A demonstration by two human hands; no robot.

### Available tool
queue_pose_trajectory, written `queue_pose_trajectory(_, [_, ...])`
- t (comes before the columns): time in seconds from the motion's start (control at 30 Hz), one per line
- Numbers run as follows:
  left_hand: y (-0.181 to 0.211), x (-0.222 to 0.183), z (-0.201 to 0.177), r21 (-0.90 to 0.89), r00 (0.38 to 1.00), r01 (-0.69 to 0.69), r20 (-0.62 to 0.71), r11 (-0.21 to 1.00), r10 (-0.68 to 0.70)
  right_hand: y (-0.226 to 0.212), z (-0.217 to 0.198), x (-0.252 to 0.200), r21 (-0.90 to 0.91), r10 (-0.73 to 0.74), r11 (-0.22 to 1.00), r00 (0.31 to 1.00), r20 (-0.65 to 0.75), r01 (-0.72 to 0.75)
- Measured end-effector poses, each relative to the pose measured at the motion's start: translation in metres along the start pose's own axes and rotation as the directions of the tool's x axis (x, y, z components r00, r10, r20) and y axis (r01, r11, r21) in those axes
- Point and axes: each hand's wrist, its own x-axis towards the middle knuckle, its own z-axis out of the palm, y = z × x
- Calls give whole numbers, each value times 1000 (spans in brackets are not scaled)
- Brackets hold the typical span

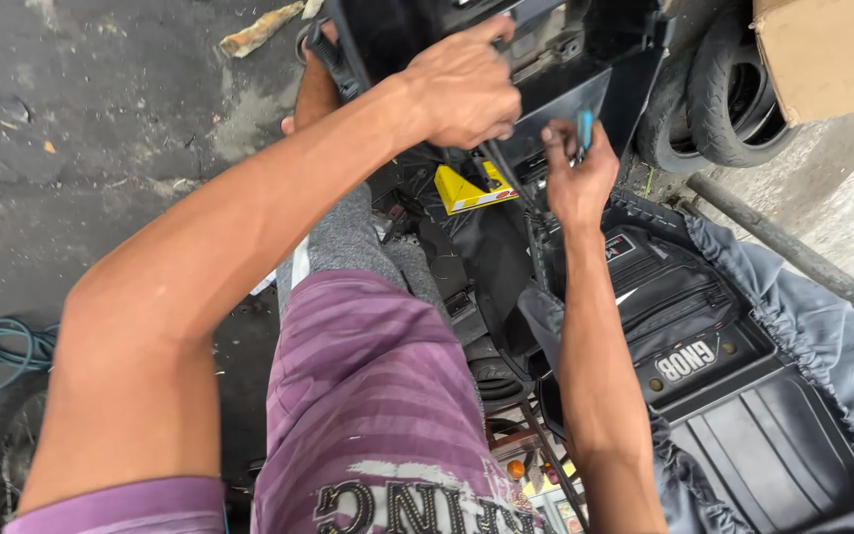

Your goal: Reassembling the battery compartment and internal panels of a motorcycle using a screwdriver.

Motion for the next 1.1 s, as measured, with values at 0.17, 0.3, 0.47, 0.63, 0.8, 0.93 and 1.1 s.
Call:
queue_pose_trajectory(0.17, [4,5,-22,-81,993,52,113,995,-43,22,-13,58,-477,-156,811,911,382,339])
queue_pose_trajectory(0.3, [6,9,-31,-46,966,84,249,995,-70,12,-21,71,-455,-159,782,842,516,427])
queue_pose_trajectory(0.47, [3,10,-25,-74,989,20,147,997,-9,18,-23,77,-660,-5,625,848,530,416])
queue_pose_trajectory(0.63, [-1,8,-4,-169,996,-21,-86,985,6,-9,-26,93,-693,240,693,842,482,199])
queue_pose_trajectory(0.8, [-4,12,16,-160,991,-7,-133,987,-14,-7,-25,103,-739,336,652,808,484,172])
queue_pose_trajectory(0.93, [-3,11,22,-129,989,34,-141,991,-52,-1,-25,104,-682,347,725,804,482,96])
queue_pose_trajectory(1.1, [1,16,16,-101,985,37,-164,994,-54,-7,-29,107,-623,348,782,814,465,22])
